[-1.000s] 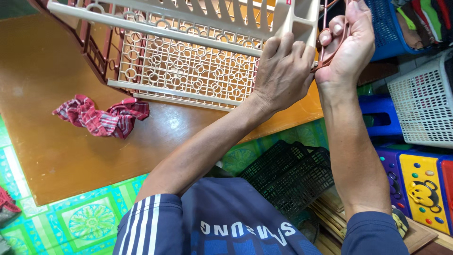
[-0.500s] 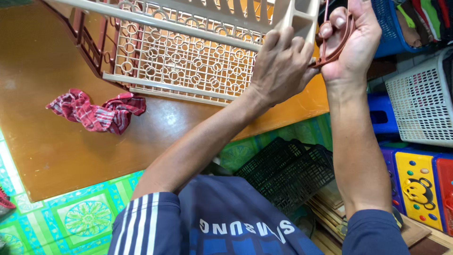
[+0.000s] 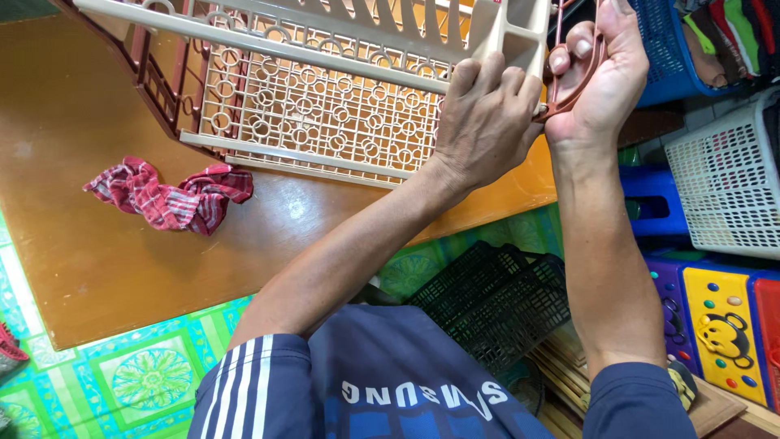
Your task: The person assembles a plastic dish rack on a wooden table. They attach the beige upper rack to the reddish-brown base, then insert and secure a beige cutlery tray into the base using small plastic fasteners.
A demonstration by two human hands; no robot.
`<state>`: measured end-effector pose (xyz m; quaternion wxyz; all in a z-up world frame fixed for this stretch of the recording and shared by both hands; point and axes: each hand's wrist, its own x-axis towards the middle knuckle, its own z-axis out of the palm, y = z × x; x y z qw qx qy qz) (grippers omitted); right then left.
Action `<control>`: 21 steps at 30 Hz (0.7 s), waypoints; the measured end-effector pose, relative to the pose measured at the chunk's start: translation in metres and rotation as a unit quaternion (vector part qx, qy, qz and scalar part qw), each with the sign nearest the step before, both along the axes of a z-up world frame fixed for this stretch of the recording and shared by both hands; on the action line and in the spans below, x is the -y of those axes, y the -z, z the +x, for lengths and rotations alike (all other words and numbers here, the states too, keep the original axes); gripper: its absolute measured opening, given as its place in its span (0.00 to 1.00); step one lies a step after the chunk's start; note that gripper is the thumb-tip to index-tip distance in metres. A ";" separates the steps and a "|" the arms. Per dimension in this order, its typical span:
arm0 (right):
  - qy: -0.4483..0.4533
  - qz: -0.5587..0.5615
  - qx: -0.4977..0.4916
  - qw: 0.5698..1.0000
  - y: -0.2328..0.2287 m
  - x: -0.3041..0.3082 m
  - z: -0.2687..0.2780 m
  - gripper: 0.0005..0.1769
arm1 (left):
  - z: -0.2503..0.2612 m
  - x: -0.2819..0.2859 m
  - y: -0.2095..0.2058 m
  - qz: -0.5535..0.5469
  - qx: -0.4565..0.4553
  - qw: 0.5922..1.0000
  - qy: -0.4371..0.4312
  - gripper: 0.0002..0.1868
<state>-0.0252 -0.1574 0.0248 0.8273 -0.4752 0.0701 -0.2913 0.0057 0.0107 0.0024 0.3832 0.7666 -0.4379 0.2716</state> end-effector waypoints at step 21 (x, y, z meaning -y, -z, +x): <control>0.014 0.007 -0.037 0.999 -0.005 0.002 0.006 0.16 | 0.008 0.005 0.005 0.001 0.011 1.000 0.006 0.24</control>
